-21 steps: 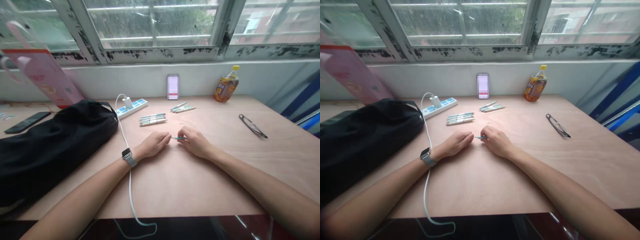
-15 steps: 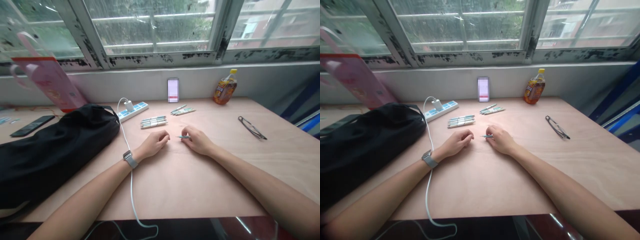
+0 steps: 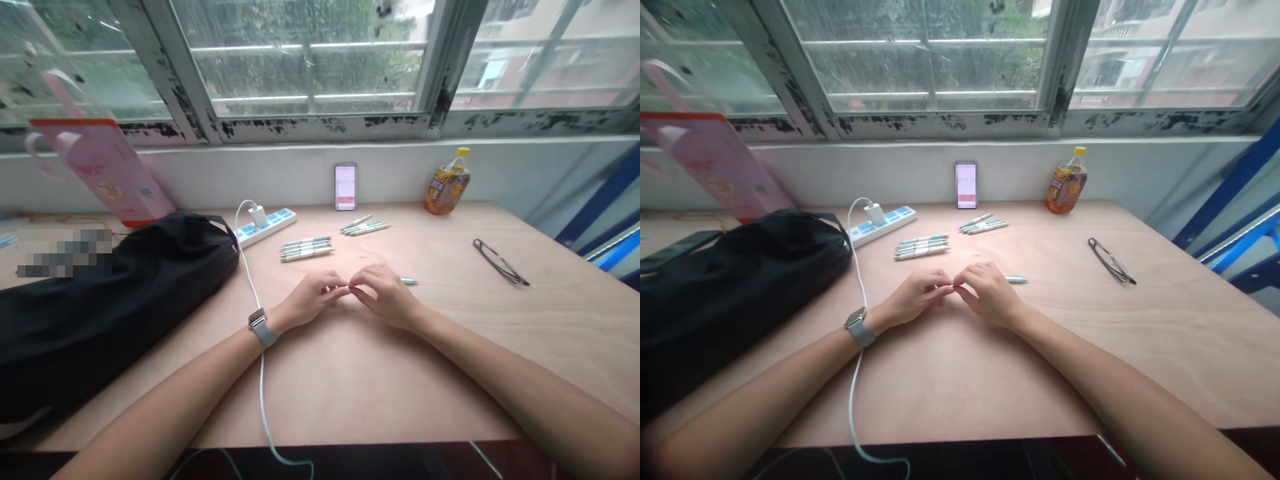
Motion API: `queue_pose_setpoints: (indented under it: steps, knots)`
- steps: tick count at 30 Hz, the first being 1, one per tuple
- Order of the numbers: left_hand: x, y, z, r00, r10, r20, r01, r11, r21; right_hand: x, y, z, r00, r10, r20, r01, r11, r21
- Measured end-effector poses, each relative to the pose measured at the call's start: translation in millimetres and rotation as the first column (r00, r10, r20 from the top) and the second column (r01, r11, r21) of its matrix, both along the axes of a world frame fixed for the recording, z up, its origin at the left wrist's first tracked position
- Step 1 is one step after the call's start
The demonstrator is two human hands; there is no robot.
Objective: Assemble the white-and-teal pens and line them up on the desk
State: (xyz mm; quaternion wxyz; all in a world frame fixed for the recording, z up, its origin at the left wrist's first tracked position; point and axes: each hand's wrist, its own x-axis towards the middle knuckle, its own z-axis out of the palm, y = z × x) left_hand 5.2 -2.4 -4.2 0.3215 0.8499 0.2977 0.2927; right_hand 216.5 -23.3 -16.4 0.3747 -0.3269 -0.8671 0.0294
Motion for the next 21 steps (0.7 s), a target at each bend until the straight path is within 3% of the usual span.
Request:
queue_pose_setpoints:
  steps: [3, 9, 21]
  knots:
    - [-2.5, 2.6, -1.0, 0.999, 0.045, -0.011, -0.045, 0.999, 0.017, 5.1, 3.5, 0.0, 0.997, -0.035, -0.067, 0.031, 0.997, -0.064]
    - [-12.8, 17.0, -8.7, 0.965, 0.25, 0.077, -0.251, 0.968, -0.008, 20.5, 14.0, -0.1, 0.958, -0.207, -0.2, 0.16, 0.961, -0.227]
    - [-2.5, 3.2, -3.7, 0.988, 0.142, 0.065, -0.143, 0.99, 0.013, 0.2, -3.4, 3.3, 0.939, -0.138, -0.315, 0.041, 0.955, -0.295]
